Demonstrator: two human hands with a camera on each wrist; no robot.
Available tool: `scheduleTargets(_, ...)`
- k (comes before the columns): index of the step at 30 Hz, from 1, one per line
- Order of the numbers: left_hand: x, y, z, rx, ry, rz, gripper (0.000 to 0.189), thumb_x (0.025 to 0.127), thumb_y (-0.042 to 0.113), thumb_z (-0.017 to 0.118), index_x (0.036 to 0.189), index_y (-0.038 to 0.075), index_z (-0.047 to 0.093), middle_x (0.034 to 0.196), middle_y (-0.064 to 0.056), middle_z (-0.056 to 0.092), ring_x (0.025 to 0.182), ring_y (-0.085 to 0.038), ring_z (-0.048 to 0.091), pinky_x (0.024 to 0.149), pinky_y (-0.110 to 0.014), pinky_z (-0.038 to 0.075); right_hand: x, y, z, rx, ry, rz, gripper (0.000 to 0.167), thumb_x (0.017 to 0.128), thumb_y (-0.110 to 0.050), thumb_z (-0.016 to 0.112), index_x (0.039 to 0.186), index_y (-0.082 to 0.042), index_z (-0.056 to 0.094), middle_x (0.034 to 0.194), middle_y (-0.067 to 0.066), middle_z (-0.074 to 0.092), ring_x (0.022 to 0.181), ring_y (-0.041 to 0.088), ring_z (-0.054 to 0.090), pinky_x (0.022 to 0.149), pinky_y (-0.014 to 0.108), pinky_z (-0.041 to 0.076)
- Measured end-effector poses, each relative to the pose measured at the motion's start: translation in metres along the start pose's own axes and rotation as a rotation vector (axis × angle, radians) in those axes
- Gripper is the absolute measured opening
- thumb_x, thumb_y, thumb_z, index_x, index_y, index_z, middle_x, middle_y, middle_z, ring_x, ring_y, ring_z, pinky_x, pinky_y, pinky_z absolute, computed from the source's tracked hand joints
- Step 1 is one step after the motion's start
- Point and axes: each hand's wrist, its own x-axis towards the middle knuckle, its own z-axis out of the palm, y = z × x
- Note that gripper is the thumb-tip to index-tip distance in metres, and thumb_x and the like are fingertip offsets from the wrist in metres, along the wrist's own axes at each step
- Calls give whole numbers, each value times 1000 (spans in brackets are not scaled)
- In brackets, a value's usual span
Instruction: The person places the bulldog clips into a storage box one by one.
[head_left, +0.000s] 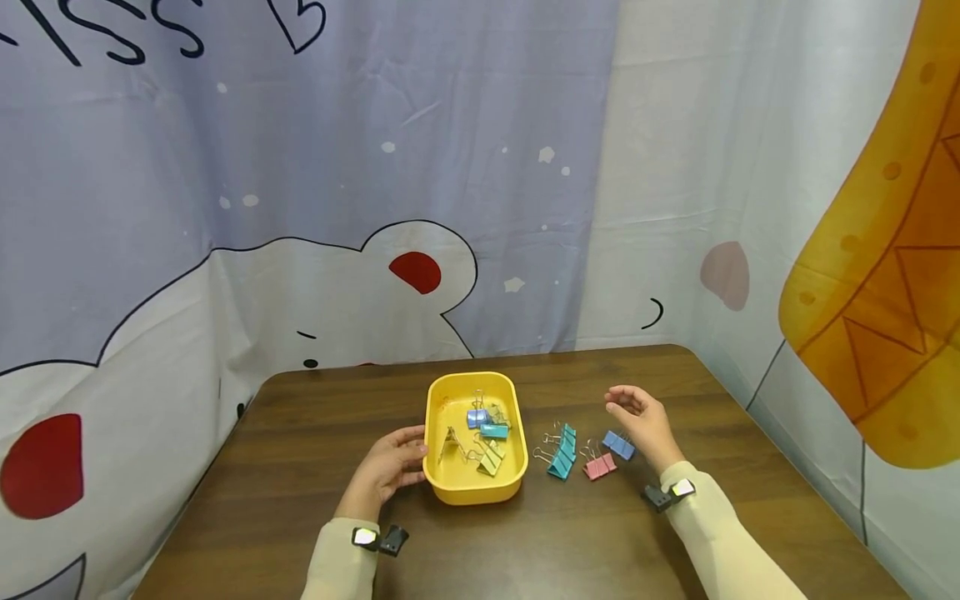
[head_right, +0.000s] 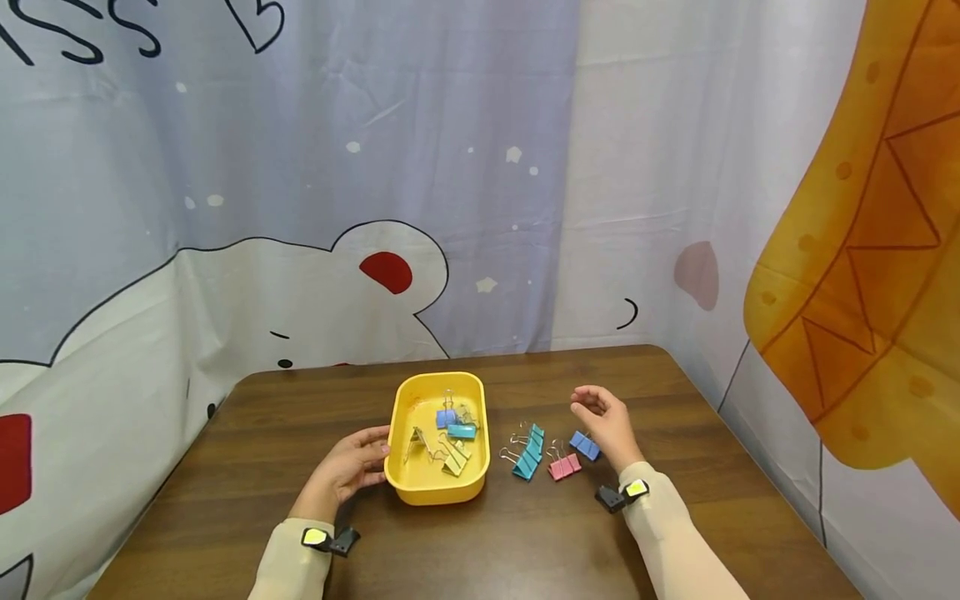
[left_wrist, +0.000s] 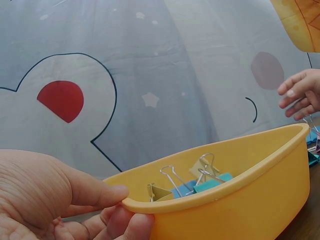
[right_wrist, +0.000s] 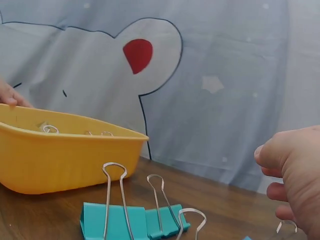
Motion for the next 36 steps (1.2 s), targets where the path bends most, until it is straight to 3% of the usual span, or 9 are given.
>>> scheduleTargets(6, 1, 0, 0, -5, 8, 1, 44, 98, -1, 60, 141, -5, 51, 114, -21, 63, 83, -21, 66, 63, -33, 61, -11, 5, -6, 7, 23, -26, 30, 94, 3, 66, 122, 13, 59, 119, 35, 63, 109, 36, 66, 86, 11, 50)
scheduleTargets(9, 1, 0, 0, -7, 6, 1, 45, 98, -1, 60, 141, -5, 51, 114, -21, 63, 84, -21, 66, 63, -33, 61, -13, 14, -8, 13, 46, -46, 30, 93, 4, 67, 121, 13, 59, 117, 35, 64, 109, 39, 66, 87, 11, 50)
scheduleTargets(20, 1, -1, -1, 1, 1, 7, 45, 98, 0, 60, 142, -5, 50, 116, -21, 62, 85, -22, 65, 66, -35, 61, -18, 63, -11, 15, 143, 21, 30, 95, 0, 68, 121, 12, 59, 112, 27, 69, 95, 3, 68, 83, 12, 53)
scheduleTargets(27, 3, -2, -2, -2, -1, -6, 46, 98, 1, 60, 143, -4, 50, 116, -20, 62, 86, -21, 66, 67, -34, 61, -21, 69, -11, 46, 180, 67, 27, 96, 3, 64, 122, 8, 60, 118, 32, 64, 88, 5, 70, 79, 16, 56)
scheduleTargets(36, 2, -1, -2, -4, -12, -2, 47, 99, 1, 59, 145, -5, 47, 117, -20, 62, 87, -22, 66, 67, -34, 61, -24, 74, -9, 42, 173, 98, 26, 97, 2, 63, 121, 11, 59, 114, 33, 67, 84, 4, 70, 76, 16, 57)
